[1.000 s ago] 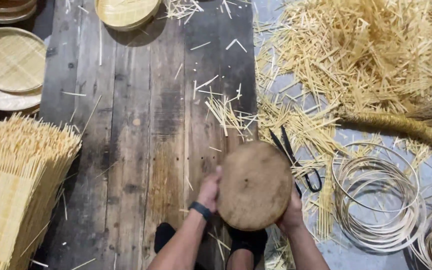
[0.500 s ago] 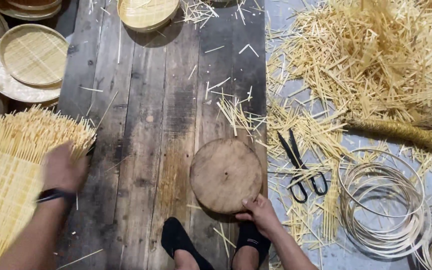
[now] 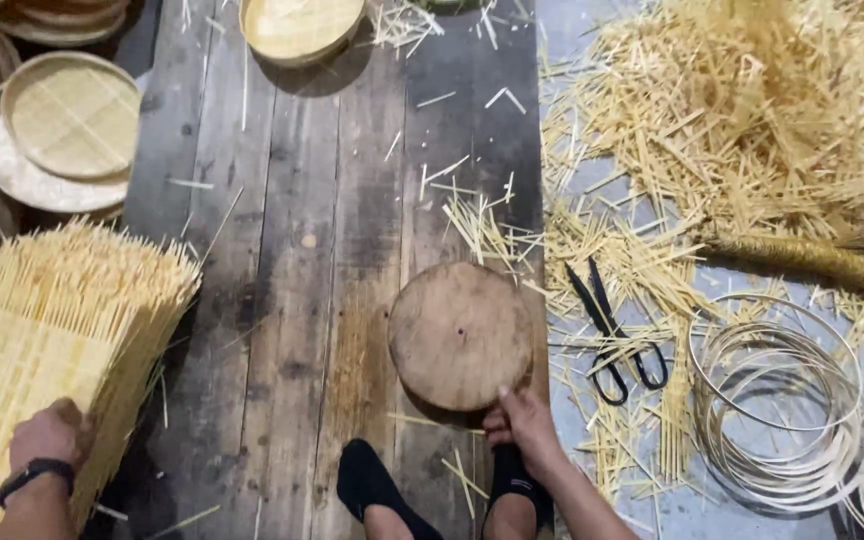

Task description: The person trims excess bamboo strands from the edges of round woven baskets using shears. They repeatedly place a bamboo mat over the basket, align it, and cut the protruding strands flush with the rim, then flip the basket to inspect the result.

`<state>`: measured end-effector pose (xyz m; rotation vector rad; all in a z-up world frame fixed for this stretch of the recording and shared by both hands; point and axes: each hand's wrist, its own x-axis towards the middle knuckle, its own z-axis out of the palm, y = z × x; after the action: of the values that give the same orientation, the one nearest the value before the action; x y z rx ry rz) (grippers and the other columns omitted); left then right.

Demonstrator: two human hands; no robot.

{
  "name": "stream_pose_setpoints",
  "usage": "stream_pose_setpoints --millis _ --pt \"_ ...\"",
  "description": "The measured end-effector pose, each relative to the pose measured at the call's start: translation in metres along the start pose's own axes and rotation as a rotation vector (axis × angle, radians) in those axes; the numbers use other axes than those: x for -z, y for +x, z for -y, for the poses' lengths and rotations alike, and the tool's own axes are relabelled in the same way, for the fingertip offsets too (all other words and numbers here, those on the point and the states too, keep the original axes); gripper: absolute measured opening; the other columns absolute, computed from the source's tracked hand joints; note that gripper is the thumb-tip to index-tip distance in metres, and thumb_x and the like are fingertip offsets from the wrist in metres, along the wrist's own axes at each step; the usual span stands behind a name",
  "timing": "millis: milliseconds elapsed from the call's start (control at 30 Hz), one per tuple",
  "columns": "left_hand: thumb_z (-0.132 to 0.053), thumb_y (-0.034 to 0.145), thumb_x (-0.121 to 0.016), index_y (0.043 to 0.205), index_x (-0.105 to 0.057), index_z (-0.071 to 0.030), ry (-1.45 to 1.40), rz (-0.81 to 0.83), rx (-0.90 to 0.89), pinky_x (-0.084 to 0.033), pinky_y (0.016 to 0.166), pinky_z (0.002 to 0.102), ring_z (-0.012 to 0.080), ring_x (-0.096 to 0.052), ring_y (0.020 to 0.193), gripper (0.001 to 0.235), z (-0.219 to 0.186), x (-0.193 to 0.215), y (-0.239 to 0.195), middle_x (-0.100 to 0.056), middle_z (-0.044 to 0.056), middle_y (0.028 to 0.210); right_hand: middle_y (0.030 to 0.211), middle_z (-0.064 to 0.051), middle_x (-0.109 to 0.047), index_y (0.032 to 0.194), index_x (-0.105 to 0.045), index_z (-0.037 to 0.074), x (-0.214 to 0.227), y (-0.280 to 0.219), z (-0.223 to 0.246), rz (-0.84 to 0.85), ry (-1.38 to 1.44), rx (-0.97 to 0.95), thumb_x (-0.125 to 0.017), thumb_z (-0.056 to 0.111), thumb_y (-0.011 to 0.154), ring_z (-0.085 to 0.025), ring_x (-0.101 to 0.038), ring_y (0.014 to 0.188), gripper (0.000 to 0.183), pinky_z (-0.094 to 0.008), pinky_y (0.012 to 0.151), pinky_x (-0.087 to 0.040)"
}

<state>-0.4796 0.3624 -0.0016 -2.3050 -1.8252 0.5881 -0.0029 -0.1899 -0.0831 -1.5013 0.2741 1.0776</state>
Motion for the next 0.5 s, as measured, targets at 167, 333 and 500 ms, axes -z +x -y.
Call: stream_pose_setpoints --millis 167,333,500 --pt "-0.044 0.103 -0.058 0.1 -0.075 -0.015 0.046 -0.145 -0.068 -0.06 0.084 0.049 0.0374 -0.076 0.091 0.034 0.014 0.006 0.012 -0.079 0.019 0.095 0.085 -0.012 -0.07 0.103 -0.061 0.001 0.014 -0.002 -0.022 0.105 0.029 -0.033 -0.065 0.035 0.095 -0.02 -0.067 0.069 0.035 -0.032 0.058 -0.058" --pt "-0.044 0.109 -0.054 0.118 -0.078 -0.029 -0.077 -0.274 -0.086 -0.06 0.084 0.05 0.0385 -0.074 0.085 0.03 -0.035 0.054 -0.008 -0.077 0.018 0.089 0.086 -0.013 -0.07 0.098 -0.062 0.0 0.009 -0.003 -0.017 0.154 0.01 -0.035 -0.066 0.035 0.095 -0.02 -0.069 0.07 0.034 -0.033 0.061 -0.058" --pt "-0.048 0.099 -0.061 0.121 -0.08 -0.031 -0.22 -0.287 -0.042 -0.058 0.082 0.05 0.0426 -0.072 0.09 0.034 -0.042 0.037 0.013 -0.076 0.018 0.098 0.084 -0.013 -0.071 0.097 -0.065 0.001 0.018 0.008 -0.03 0.135 -0.038 -0.015 -0.063 0.037 0.095 -0.019 -0.068 0.068 0.036 -0.033 0.059 -0.057"
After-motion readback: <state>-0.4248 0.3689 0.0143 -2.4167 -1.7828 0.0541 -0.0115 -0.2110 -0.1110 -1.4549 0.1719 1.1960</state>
